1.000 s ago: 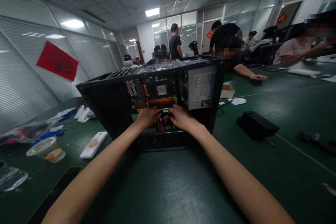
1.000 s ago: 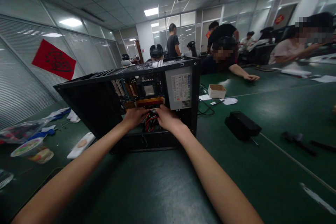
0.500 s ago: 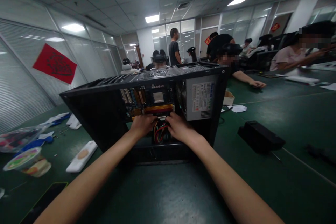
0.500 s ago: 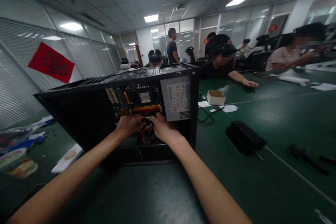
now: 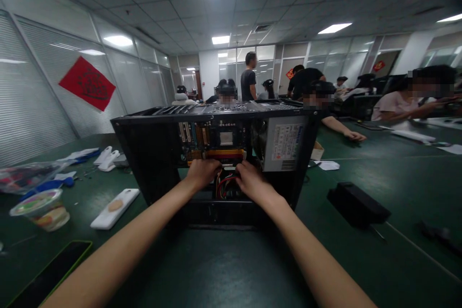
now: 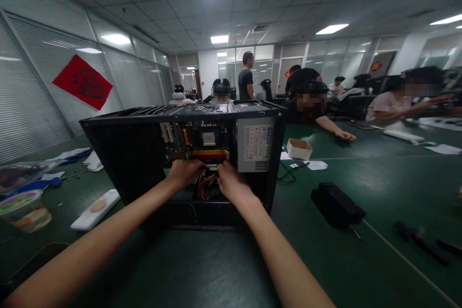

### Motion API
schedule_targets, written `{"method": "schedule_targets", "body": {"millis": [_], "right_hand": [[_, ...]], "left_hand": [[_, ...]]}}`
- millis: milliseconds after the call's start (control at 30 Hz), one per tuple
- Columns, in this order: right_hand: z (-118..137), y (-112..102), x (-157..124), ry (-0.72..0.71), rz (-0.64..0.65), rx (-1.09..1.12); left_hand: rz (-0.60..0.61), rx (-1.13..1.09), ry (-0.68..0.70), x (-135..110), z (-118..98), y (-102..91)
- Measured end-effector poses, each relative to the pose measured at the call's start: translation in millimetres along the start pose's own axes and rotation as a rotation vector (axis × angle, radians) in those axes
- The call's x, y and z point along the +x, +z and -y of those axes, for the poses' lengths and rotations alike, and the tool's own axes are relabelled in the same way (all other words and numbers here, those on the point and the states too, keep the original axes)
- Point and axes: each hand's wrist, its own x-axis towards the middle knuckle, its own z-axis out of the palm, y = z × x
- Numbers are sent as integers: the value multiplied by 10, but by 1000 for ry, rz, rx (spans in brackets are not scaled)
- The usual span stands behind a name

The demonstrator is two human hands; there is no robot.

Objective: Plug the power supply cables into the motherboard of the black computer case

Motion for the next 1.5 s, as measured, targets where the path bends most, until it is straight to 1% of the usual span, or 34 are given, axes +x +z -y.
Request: {"method": "schedule_targets", "body": {"millis": [100, 200, 300, 400, 500, 600, 700, 933, 1133, 1267, 1500], "right_hand": [[28, -26, -40, 6, -24, -69], [66, -60, -98, 45, -60, -194], [88, -87, -110, 49, -25, -243], [85, -103, -28, -32, 35, -255], [63, -93, 122, -130, 51, -295], [35, -55, 255, -171, 59, -300], [15, -9, 314, -188, 60, -310], [42, 19, 305, -182, 61, -335], [49, -15, 303, -193, 57, -341], [29, -39, 296, -197, 41, -330], [40, -31, 291, -165, 17, -302]], "left_hand": [[-2, 6, -18, -11, -24, -5], [4, 3, 3, -19, -21, 7], [-2, -19, 16, -17, 12, 36], [-12, -35, 5, -11, 43, 61], [-17, -31, -5, -5, 66, 82], [-27, -23, 5, -1, 91, 101], [-32, -34, 11, -7, 113, 103], [-12, -64, 6, -43, 111, 52], [29, -151, -43, -73, 127, 44], [20, -256, -69, -79, 109, 37], [6, -328, -127, -49, 94, 46]]}}
